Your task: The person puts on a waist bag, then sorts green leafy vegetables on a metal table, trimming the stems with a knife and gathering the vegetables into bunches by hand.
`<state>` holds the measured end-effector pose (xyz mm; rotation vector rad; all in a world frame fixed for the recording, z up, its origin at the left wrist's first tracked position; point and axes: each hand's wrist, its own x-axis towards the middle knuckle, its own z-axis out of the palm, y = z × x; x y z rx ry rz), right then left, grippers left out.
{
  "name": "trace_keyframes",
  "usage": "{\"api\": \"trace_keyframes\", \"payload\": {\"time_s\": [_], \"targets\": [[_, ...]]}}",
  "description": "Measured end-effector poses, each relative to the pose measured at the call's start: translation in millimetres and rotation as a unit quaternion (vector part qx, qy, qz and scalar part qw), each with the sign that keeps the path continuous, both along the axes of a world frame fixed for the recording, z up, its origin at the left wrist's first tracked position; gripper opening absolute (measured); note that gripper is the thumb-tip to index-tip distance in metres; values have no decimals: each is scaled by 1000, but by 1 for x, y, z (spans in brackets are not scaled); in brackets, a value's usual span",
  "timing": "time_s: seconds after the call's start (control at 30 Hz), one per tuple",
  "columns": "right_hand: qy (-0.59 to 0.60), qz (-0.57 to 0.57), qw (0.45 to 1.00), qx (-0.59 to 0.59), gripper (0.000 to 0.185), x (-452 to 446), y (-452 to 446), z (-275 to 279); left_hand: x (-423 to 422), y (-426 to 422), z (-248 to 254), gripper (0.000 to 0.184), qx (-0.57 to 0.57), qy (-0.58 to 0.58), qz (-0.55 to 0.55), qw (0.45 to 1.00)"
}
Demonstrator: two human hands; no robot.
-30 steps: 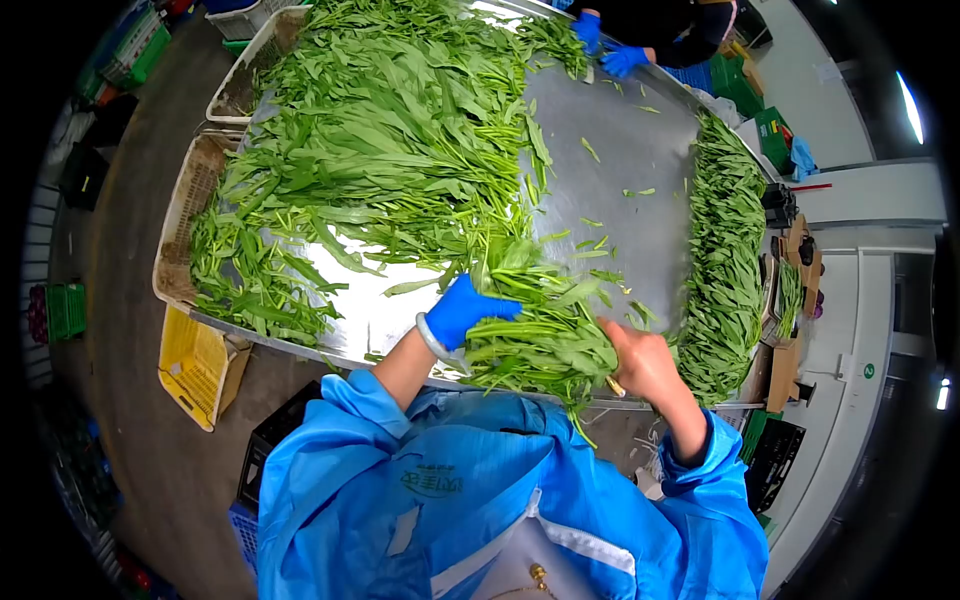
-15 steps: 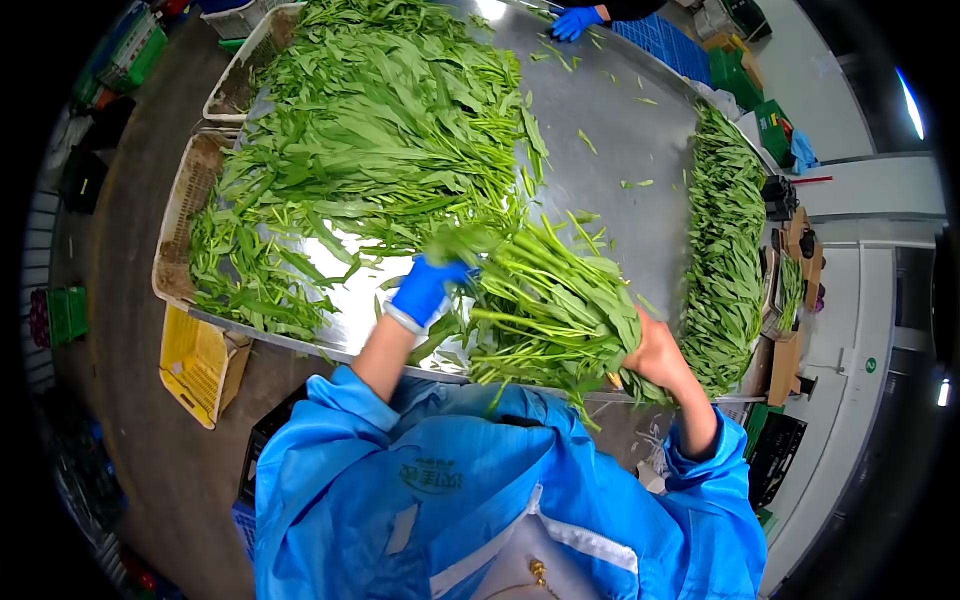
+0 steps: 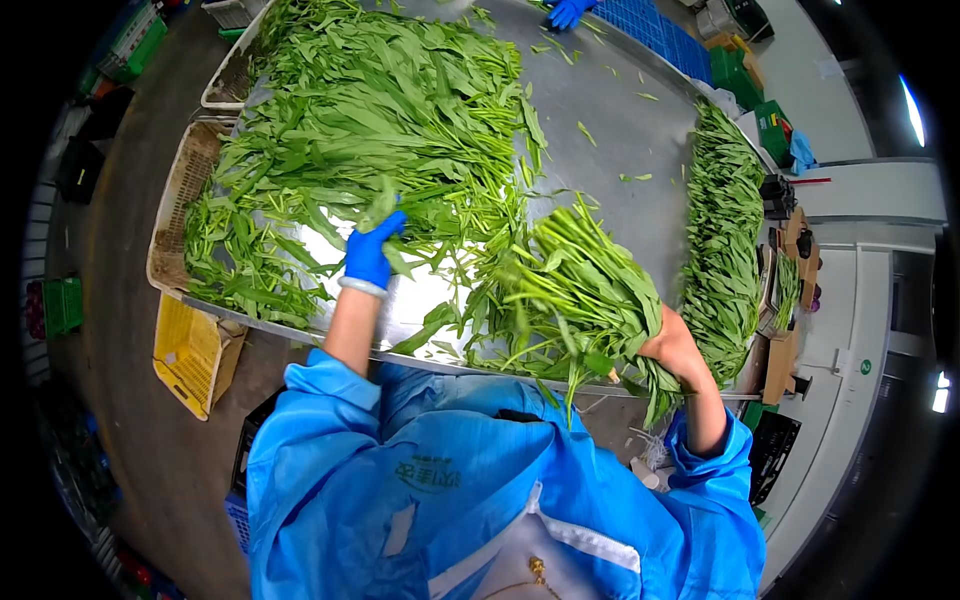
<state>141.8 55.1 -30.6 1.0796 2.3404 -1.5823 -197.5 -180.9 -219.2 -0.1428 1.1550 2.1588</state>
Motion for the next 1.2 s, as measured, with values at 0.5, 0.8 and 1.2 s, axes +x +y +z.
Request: {"api": "trace_keyframes", "payload": {"time_s": [0.5,0.8,1.2], "targets": [[-59,-74,980,-175,63,19,8,-12,32,21,-44,29,41,-58,-210,975],[-65,-53,963,-255,53,15,-11,-31,121,53,43,65,48,97,-450,887],[-77,33,995,61,71,17,-29,0,57,40,55,4,60,284,-231,929]]}}
